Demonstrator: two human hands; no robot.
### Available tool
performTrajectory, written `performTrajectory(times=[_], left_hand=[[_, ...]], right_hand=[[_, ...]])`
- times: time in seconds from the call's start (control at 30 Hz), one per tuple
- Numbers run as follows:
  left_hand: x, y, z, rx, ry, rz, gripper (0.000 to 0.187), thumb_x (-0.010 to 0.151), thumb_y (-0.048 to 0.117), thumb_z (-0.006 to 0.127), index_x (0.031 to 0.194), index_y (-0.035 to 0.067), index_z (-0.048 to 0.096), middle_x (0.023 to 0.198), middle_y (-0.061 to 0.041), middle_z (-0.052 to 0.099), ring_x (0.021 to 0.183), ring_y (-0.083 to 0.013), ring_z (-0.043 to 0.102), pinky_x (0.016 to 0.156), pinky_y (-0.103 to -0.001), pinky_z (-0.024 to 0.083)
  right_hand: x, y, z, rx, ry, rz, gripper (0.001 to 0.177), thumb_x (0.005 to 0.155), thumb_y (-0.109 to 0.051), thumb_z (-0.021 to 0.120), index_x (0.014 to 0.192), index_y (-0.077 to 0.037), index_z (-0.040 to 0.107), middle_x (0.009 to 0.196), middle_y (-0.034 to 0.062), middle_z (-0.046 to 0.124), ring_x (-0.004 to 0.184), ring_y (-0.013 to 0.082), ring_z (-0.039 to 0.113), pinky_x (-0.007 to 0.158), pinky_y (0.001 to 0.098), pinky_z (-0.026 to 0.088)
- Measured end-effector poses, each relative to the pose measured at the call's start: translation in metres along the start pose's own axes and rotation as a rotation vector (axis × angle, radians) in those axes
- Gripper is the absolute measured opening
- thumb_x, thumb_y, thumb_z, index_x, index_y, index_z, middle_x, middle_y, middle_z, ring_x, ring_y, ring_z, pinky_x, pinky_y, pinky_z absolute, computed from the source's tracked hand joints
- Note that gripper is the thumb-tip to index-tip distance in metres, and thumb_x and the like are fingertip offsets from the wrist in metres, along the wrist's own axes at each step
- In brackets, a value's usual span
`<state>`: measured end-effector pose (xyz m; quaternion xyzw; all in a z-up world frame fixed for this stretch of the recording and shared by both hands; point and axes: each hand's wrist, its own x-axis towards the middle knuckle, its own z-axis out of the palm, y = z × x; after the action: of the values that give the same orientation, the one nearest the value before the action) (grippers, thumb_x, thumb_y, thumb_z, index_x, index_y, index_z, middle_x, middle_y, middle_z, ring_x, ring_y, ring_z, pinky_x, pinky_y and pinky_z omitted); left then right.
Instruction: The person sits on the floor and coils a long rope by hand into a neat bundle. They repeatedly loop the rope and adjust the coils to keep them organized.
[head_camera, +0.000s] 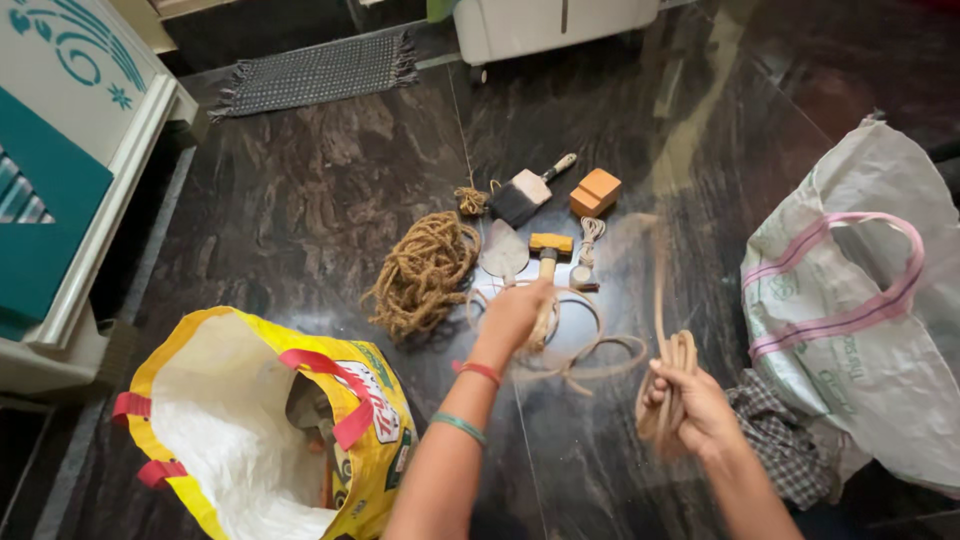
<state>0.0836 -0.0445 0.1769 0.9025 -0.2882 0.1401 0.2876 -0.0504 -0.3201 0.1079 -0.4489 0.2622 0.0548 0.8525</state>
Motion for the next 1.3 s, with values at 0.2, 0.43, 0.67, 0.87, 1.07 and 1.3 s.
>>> performTrajectory(times=[0.2, 0.43, 0.67, 0.87, 1.07, 1.3], left_hand=[[-0.026, -0.041, 0.027, 0.012, 0.064, -0.783, 0.053, 0.095, 0.031, 0.064, 0.142, 0.014, 0.049, 0.131, -0.018, 0.058, 0.120, -0.0400, 0.057, 0.094, -0.058, 0.045], [-0.007, 0.039, 0.005, 0.391, 0.431, -0.244, 0.080, 0.085, 0.039, 0.073, 0.150, 0.006, 0.041, 0.161, -0.019, 0.036, 0.151, -0.0375, 0.030, 0.117, -0.071, 0.018], [-0.005, 0.025, 0.011, 0.224, 0.095, -0.397, 0.055, 0.098, 0.031, 0.056, 0.151, 0.019, 0.048, 0.140, -0.011, 0.055, 0.134, -0.0321, 0.049, 0.111, -0.070, 0.026], [-0.008, 0.044, 0.040, -0.156, 0.356, -0.128, 0.027, 0.110, 0.025, 0.046, 0.132, 0.014, 0.058, 0.121, -0.018, 0.073, 0.109, -0.0369, 0.068, 0.100, -0.068, 0.034], [0.029, 0.038, -0.026, -0.155, 0.445, -0.249, 0.034, 0.105, 0.019, 0.045, 0.138, 0.014, 0.052, 0.091, -0.021, 0.073, 0.079, -0.0446, 0.069, 0.063, -0.054, 0.051], [0.055, 0.041, -0.065, -0.023, 0.503, -0.141, 0.023, 0.106, 0.016, 0.050, 0.129, 0.013, 0.051, 0.091, -0.020, 0.072, 0.081, -0.0433, 0.070, 0.066, -0.054, 0.052]], right_hand=[[-0.025, -0.026, -0.001, 0.170, -0.250, 0.149, 0.015, 0.089, -0.016, 0.070, 0.096, -0.005, 0.062, 0.063, -0.0027, 0.054, 0.056, 0.0128, 0.055, 0.063, 0.0340, 0.053], [-0.051, -0.044, 0.022, -0.122, -0.181, -0.033, 0.021, 0.091, -0.012, 0.067, 0.107, 0.000, 0.062, 0.068, -0.0007, 0.054, 0.060, 0.0142, 0.053, 0.061, 0.0311, 0.044], [-0.095, -0.058, 0.025, 0.366, -0.826, 0.063, 0.026, 0.094, -0.012, 0.067, 0.114, -0.001, 0.055, 0.067, -0.0026, 0.051, 0.060, 0.0126, 0.053, 0.076, 0.0386, 0.049], [-0.117, -0.051, 0.049, 0.492, -1.052, 0.076, 0.024, 0.097, -0.007, 0.068, 0.115, -0.003, 0.051, 0.066, -0.0044, 0.051, 0.056, 0.0111, 0.050, 0.076, 0.0385, 0.047], [-0.129, -0.044, 0.062, -0.042, -0.810, 0.252, 0.036, 0.082, -0.014, 0.077, 0.105, 0.001, 0.055, 0.063, 0.0033, 0.052, 0.049, 0.0139, 0.049, 0.048, 0.0301, 0.041], [-0.116, -0.022, 0.066, -0.420, -0.604, 0.267, 0.039, 0.078, -0.013, 0.083, 0.104, 0.004, 0.058, 0.068, 0.0044, 0.057, 0.053, 0.0151, 0.054, 0.045, 0.0293, 0.042]])
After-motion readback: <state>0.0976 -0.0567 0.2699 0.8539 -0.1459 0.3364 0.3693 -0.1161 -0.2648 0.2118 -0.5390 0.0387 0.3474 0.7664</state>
